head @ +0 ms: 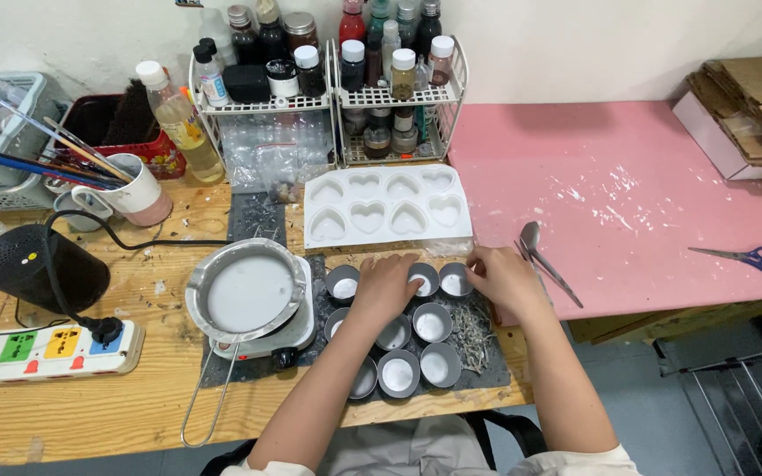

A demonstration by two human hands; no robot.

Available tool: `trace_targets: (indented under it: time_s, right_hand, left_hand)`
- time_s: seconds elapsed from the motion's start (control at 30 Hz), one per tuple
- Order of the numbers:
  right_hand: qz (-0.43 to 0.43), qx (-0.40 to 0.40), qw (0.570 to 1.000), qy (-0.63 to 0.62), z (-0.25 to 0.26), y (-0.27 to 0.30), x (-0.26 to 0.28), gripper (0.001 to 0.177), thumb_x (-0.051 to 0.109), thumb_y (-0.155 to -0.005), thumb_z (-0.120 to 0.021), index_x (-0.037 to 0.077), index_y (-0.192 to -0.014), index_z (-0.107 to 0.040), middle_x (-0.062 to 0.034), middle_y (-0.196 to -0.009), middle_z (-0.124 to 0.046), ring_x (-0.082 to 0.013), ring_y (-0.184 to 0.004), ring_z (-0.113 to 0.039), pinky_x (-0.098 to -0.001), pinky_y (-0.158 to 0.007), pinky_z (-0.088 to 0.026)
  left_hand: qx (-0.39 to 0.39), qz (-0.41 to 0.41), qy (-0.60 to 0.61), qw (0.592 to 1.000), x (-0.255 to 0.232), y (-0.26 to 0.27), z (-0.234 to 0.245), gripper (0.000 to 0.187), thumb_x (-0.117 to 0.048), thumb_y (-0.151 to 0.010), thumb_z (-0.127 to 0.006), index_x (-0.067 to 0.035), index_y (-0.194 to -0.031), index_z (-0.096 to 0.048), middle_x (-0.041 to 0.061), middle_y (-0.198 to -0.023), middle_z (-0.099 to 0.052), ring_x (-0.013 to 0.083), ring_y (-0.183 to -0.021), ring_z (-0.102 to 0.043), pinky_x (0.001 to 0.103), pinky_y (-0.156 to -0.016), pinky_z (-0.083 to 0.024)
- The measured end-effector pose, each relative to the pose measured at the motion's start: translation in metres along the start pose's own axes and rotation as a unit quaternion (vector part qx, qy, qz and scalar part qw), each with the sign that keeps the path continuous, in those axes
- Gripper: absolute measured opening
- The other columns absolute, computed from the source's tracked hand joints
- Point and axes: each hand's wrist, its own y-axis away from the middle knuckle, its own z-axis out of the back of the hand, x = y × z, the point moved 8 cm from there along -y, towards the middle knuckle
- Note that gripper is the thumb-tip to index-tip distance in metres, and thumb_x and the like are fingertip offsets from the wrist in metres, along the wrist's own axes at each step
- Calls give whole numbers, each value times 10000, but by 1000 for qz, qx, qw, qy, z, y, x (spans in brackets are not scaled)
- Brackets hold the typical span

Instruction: Cleaning and preparing silicone candle molds using tweezers and organizing small metal tins.

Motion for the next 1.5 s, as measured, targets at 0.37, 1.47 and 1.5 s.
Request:
trace_targets:
  time_s: [0.37,1.47,1.5]
  right_hand:
    - [-3,-68,984,-163,34,89,11,270,158,-890,-717,50,-1137,-697,-115,-1012,-717,-224,-781,-729,-356,-706,-608]
    - [232,-95,965,-73,7,78,134,613,325,-938,-646,67,-1475,-500,-191,-1592,-392,-430,-1502,-286,-509,-1212,-253]
    - [250,-64,966,-28,-5,73,138,615,370,-967,-621,73,-1487,-480,-188,-1625,-347,-441,-1526,-226,-505,-1224,-219]
  left_hand:
    - [-33,-89,-22,995,-35,63,37,658,-445,-941,-661,-47,-1438,-496,209,-1493,-472,386,-1429,-378,580,-1168,-255]
    - [-116,-32,-62,991,-6,84,56,826,-574,-975,-544,21,-1524,-381,258,-1597,-332,434,-1501,-230,607,-1198,-137]
    - [-122,3,-91,988,2,78,52,819,-587,-978,-520,10,-1520,-379,264,-1605,-320,438,-1497,-231,602,-1197,-141]
